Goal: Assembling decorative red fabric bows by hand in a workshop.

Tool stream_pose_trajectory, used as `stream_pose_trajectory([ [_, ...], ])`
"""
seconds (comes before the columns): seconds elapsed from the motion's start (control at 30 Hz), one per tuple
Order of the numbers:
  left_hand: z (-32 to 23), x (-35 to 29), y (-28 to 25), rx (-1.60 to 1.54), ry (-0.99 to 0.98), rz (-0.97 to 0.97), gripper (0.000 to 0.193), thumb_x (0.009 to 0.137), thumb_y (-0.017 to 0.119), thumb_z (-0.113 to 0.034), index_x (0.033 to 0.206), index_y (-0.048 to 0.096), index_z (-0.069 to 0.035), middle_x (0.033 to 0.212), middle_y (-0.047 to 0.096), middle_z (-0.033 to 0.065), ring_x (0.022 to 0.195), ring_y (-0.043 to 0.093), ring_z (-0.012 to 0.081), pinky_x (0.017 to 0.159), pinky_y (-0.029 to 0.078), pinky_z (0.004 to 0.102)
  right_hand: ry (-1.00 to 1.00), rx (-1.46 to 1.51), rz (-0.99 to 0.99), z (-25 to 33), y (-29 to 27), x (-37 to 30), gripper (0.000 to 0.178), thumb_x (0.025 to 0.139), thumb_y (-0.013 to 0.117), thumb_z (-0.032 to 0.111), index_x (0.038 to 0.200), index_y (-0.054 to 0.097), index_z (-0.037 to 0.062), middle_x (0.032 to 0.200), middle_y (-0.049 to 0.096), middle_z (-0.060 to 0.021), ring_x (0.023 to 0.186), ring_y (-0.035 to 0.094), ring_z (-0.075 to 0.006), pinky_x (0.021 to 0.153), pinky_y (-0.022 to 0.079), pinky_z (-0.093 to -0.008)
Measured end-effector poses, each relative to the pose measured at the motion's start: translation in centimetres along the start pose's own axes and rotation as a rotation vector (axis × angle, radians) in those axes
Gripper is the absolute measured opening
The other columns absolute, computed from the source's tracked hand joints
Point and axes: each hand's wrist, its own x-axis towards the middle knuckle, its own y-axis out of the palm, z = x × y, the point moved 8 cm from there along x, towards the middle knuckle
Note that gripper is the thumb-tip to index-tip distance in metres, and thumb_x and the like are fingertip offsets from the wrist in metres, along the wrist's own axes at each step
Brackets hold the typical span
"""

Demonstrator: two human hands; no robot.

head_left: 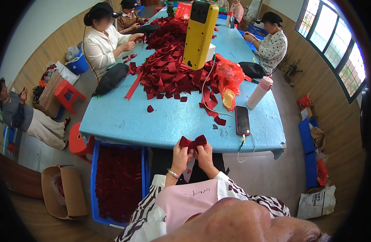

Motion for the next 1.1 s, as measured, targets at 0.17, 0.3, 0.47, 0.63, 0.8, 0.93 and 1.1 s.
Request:
stream_pose_trajectory([
  [0.17, 0.4, 1.5, -1.2, 0.038, 0.097, -0.143, 0.019, 0.099, 0.049, -0.023, 0.087, 0.052, -0.01, 0.062, 0.049, -0.0039, 0.045, 0.038, 0.0026, 0.04, 0.029, 0.0188, -0.061, -0.065, 0.0, 0.1, 0.4, 1.1, 0.018, 0.098, 0.052, 0.018, 0.084, 0.055, 0.0068, 0.063, 0.052, 0.0038, 0.051, 0.042, -0.0028, 0.045, 0.032, -0.0201],
  [0.3, 1.0, 2.1, -1.8, 0.005, 0.109, -0.162, 0.019, 0.099, 0.049, -0.023, 0.085, 0.051, -0.01, 0.061, 0.047, -0.0046, 0.046, 0.038, 0.0021, 0.04, 0.029, 0.0188, -0.069, -0.07, -0.011, 0.0, 0.3, 1.3, 0.02, 0.099, 0.052, 0.02, 0.084, 0.056, 0.0068, 0.063, 0.052, 0.0043, 0.053, 0.042, -0.0024, 0.047, 0.032, -0.0197],
  [0.47, 0.9, 3.1, -2.3, 0.006, 0.166, -0.169, 0.017, 0.1, 0.049, -0.021, 0.086, 0.049, -0.011, 0.059, 0.043, -0.0042, 0.044, 0.037, 0.0036, 0.038, 0.026, 0.0201, -0.068, 0.055, 0.046, -0.5, 1.1, 2.1, 0.021, 0.1, 0.051, 0.019, 0.083, 0.055, 0.0074, 0.063, 0.05, 0.0049, 0.053, 0.041, -0.0015, 0.047, 0.031, -0.0193],
  [0.63, 1.0, 4.6, -3.3, -0.059, 0.192, -0.235, 0.015, 0.1, 0.048, -0.018, 0.086, 0.048, -0.012, 0.058, 0.04, -0.0062, 0.045, 0.035, 0.0025, 0.039, 0.025, 0.0195, -0.061, -0.025, 0.035, -0.8, 1.8, 3.5, 0.022, 0.1, 0.049, 0.018, 0.081, 0.052, 0.0081, 0.064, 0.047, 0.0069, 0.053, 0.039, -0.0008, 0.047, 0.03, -0.0187],
  [0.8, 0.8, 6.5, -5.1, -0.031, 0.214, -0.23, 0.014, 0.099, 0.05, -0.017, 0.087, 0.048, -0.011, 0.062, 0.043, -0.0063, 0.047, 0.036, 0.0014, 0.041, 0.026, 0.0181, 0.037, 0.103, 0.034, -3.1, 2.3, 5.4, 0.023, 0.1, 0.049, 0.019, 0.08, 0.052, 0.0085, 0.064, 0.049, 0.006, 0.052, 0.039, -0.001, 0.045, 0.029, -0.0192],
  [0.93, 0.0, 7.2, -6.8, 0.236, 0.304, -0.177, 0.016, 0.099, 0.051, -0.017, 0.086, 0.05, -0.008, 0.063, 0.047, -0.0043, 0.051, 0.042, 0.003, 0.045, 0.034, 0.0199, 0.062, -0.057, 0.042, -5.3, 2.0, 6.4, 0.023, 0.1, 0.048, 0.018, 0.081, 0.052, 0.0072, 0.064, 0.05, 0.0047, 0.052, 0.041, -0.0017, 0.045, 0.03, -0.0196],
  [1.1, -1.0, 7.3, -8.1, 0.44, 0.356, -0.24, 0.017, 0.099, 0.05, -0.016, 0.085, 0.051, -0.006, 0.065, 0.049, -0.0038, 0.053, 0.044, 0.0032, 0.048, 0.038, 0.0211, -0.087, -0.247, 0.132, -3.7, 3.5, 7.0, 0.014, 0.098, 0.047, 0.013, 0.094, 0.056, 0.0035, 0.071, 0.058, -0.0015, 0.046, 0.04, -0.0045, 0.04, 0.029, -0.0214],
])
